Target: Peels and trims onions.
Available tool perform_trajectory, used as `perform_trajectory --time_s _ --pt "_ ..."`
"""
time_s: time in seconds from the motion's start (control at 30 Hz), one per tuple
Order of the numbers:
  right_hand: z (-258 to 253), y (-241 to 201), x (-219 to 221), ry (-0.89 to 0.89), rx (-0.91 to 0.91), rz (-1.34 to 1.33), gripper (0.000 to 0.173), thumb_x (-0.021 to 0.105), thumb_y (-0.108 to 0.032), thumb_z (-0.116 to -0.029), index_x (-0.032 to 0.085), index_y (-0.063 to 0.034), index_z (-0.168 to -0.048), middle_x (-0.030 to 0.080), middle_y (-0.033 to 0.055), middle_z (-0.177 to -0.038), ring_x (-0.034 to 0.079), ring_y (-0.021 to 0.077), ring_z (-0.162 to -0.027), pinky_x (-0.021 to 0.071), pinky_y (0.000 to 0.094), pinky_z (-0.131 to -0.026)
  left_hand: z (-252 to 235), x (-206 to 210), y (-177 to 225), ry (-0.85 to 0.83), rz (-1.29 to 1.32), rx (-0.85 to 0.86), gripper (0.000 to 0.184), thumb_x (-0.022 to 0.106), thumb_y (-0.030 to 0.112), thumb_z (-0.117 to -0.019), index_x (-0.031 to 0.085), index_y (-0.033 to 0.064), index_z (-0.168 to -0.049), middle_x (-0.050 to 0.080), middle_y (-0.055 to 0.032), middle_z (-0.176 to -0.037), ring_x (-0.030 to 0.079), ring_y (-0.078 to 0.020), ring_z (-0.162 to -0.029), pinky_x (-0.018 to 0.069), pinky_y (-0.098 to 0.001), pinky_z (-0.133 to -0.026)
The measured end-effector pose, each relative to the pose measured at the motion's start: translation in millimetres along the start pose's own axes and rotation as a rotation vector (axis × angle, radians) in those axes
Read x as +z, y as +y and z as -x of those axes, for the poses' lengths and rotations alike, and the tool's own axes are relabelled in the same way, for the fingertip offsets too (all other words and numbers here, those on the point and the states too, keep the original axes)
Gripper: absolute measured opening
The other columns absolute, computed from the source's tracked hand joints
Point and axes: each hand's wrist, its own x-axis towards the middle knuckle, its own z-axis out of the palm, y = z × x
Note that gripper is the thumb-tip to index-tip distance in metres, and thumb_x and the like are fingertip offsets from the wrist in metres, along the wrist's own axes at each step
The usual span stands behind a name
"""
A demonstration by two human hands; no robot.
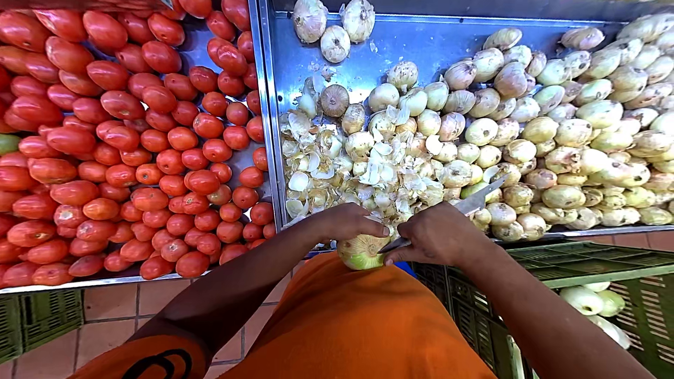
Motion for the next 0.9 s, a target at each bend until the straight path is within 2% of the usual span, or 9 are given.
perform_trajectory --time_s 0.37,0.5,0.67,0.83,0.9 --pt "-3 -1 1 -0.007 -0.079 -0.008 0.079 0.037 -0.091 -0.0844 0.054 -0.0183 -0.058 0.047 -0.0035 -0.05 0.055 0.014 -0.047 0.0413 0.0369 -0.044 0 2 2 -0.007 -0.036 0.006 0.051 0.066 0.047 -0.0974 0.067 0.0003 -0.118 0.072 -0.0153 -0.1 0.07 -0.023 -0.092 0.0569 -0.046 -0.086" --pt "-3 -2 1 -0.043 -0.07 -0.018 0.08 0.037 -0.092 -0.0839 0.054 -0.0184 -0.058 0.047 -0.0034 -0.05 0.055 0.0142 -0.048 0.0414 0.0373 -0.044 1 3 5 0.006 -0.075 -0.022 0.055 0.066 0.049 -0.0964 0.066 0.0007 -0.122 0.071 -0.0164 -0.103 0.07 -0.0248 -0.094 0.0561 -0.0482 -0.087" --pt "2 -2 5 0.007 -0.073 -0.044 0.08 0.036 -0.091 -0.0849 0.054 -0.018 -0.058 0.047 -0.0028 -0.049 0.055 0.0152 -0.047 0.042 0.0386 -0.043 0 4 4 0.019 -0.091 -0.016 0.058 0.064 0.051 -0.0974 0.064 -0.0001 -0.125 0.07 -0.0183 -0.108 0.069 -0.0271 -0.099 0.0546 -0.0514 -0.091" --pt "8 -1 5 0.015 0.003 -0.044 0.081 0.035 -0.092 -0.0844 0.054 -0.0174 -0.059 0.047 -0.0025 -0.05 0.056 0.0155 -0.048 0.0431 0.0386 -0.044 0 2 3 0.02 -0.059 -0.02 0.063 0.064 0.05 -0.0974 0.059 0.0005 -0.136 0.07 -0.0195 -0.115 0.068 -0.0278 -0.105 0.0538 -0.0512 -0.095" --pt "9 1 2 -0.001 0.057 -0.025 0.08 0.037 -0.092 -0.0838 0.055 -0.0178 -0.06 0.048 -0.0025 -0.05 0.056 0.0158 -0.048 0.0432 0.0388 -0.045 0 2 3 0.023 -0.065 -0.02 0.059 0.063 0.05 -0.0983 0.062 0.0014 -0.131 0.07 -0.0186 -0.112 0.069 -0.0274 -0.102 0.0543 -0.0507 -0.093"
